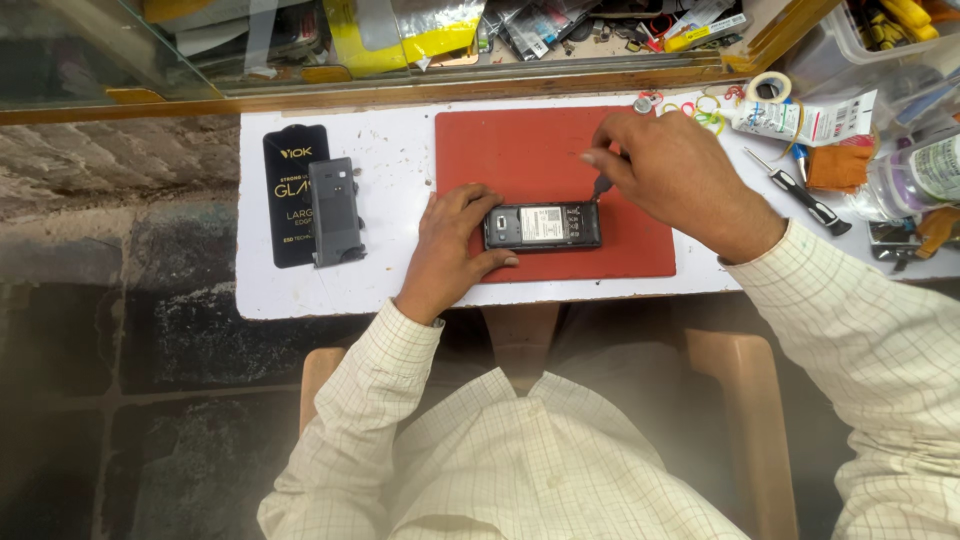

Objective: The person removes the back cover and battery from a feature phone, then uses a screwdriver to remove screws from the internal frame. The person continues to pry open the phone casing to separate the front and back halves.

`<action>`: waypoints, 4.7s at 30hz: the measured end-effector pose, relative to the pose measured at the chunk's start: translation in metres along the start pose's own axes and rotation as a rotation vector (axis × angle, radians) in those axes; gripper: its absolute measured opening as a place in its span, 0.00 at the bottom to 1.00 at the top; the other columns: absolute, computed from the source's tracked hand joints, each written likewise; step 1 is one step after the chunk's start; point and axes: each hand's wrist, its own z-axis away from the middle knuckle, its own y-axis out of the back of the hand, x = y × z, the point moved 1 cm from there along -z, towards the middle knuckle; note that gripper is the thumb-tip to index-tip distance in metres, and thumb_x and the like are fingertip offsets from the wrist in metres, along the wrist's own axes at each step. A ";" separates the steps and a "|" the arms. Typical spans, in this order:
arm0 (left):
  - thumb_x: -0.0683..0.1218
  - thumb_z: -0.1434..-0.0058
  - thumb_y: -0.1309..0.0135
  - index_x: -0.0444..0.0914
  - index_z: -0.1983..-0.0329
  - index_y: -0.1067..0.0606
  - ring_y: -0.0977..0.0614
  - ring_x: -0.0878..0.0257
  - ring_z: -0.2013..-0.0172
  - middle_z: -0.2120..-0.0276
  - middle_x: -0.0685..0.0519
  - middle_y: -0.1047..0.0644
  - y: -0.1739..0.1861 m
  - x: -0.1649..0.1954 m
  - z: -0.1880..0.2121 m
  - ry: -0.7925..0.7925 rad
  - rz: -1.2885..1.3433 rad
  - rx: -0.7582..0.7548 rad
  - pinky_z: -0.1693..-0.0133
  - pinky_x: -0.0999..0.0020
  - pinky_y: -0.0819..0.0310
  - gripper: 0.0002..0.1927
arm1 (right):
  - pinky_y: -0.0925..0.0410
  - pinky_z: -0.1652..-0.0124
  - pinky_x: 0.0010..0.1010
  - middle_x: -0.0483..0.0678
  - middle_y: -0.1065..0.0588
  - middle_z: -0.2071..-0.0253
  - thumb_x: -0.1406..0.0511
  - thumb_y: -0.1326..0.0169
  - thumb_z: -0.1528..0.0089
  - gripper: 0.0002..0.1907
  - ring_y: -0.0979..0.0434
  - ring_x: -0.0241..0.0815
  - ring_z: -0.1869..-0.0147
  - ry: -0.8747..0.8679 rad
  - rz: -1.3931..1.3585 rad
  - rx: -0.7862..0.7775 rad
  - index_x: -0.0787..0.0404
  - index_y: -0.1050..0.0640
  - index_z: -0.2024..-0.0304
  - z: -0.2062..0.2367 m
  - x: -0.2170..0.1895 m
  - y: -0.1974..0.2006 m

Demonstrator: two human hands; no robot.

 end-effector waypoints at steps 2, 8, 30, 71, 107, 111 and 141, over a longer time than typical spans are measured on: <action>0.54 0.55 0.27 0.40 0.40 0.26 0.31 0.48 0.37 0.40 0.48 0.29 0.000 0.000 0.000 0.003 0.000 0.010 0.31 0.42 0.51 0.39 | 0.27 0.59 0.42 0.58 0.20 0.59 0.65 0.45 0.35 0.10 0.19 0.56 0.58 0.107 -0.072 0.004 0.59 0.23 0.52 -0.001 0.000 0.002; 0.54 0.54 0.28 0.40 0.37 0.28 0.31 0.47 0.36 0.38 0.47 0.29 0.002 -0.002 0.003 -0.022 0.022 0.014 0.30 0.43 0.50 0.41 | 0.29 0.61 0.46 0.56 0.20 0.68 0.60 0.38 0.39 0.17 0.20 0.57 0.63 0.055 -0.038 0.021 0.62 0.25 0.52 0.000 0.001 0.003; 0.52 0.52 0.27 0.43 0.34 0.30 0.32 0.50 0.33 0.39 0.50 0.27 0.001 -0.002 0.003 -0.040 0.029 0.005 0.29 0.42 0.55 0.41 | 0.28 0.57 0.42 0.56 0.21 0.62 0.61 0.37 0.39 0.18 0.19 0.54 0.58 0.038 0.012 -0.049 0.62 0.24 0.50 0.005 -0.010 0.011; 0.45 0.40 0.37 0.34 0.69 0.24 0.20 0.50 0.63 0.67 0.48 0.21 -0.074 0.046 -0.083 -0.101 0.048 0.077 0.61 0.54 0.27 0.10 | 0.27 0.48 0.23 0.46 0.25 0.54 0.78 0.39 0.35 0.10 0.23 0.33 0.50 -0.132 -0.863 0.548 0.68 0.24 0.52 0.080 0.038 -0.052; 0.49 0.53 0.28 0.39 0.42 0.28 0.28 0.50 0.39 0.44 0.48 0.25 0.010 -0.011 -0.003 -0.227 0.014 0.083 0.30 0.49 0.46 0.36 | 0.25 0.48 0.28 0.52 0.25 0.51 0.78 0.39 0.37 0.17 0.21 0.40 0.48 0.223 -0.685 0.500 0.65 0.26 0.48 0.068 -0.041 -0.061; 0.50 0.53 0.27 0.39 0.41 0.28 0.26 0.50 0.41 0.47 0.48 0.25 0.008 -0.013 -0.003 -0.200 0.022 0.064 0.30 0.45 0.49 0.36 | 0.25 0.50 0.28 0.52 0.25 0.51 0.78 0.39 0.37 0.17 0.21 0.40 0.49 0.244 -0.669 0.540 0.65 0.27 0.48 0.068 -0.046 -0.061; 0.53 0.50 0.28 0.38 0.39 0.28 0.23 0.53 0.46 0.51 0.50 0.21 0.005 -0.012 -0.003 -0.224 0.010 0.071 0.30 0.44 0.47 0.37 | 0.21 0.50 0.33 0.55 0.24 0.52 0.78 0.41 0.40 0.18 0.18 0.47 0.49 0.285 -0.576 0.317 0.67 0.26 0.48 0.056 -0.074 -0.044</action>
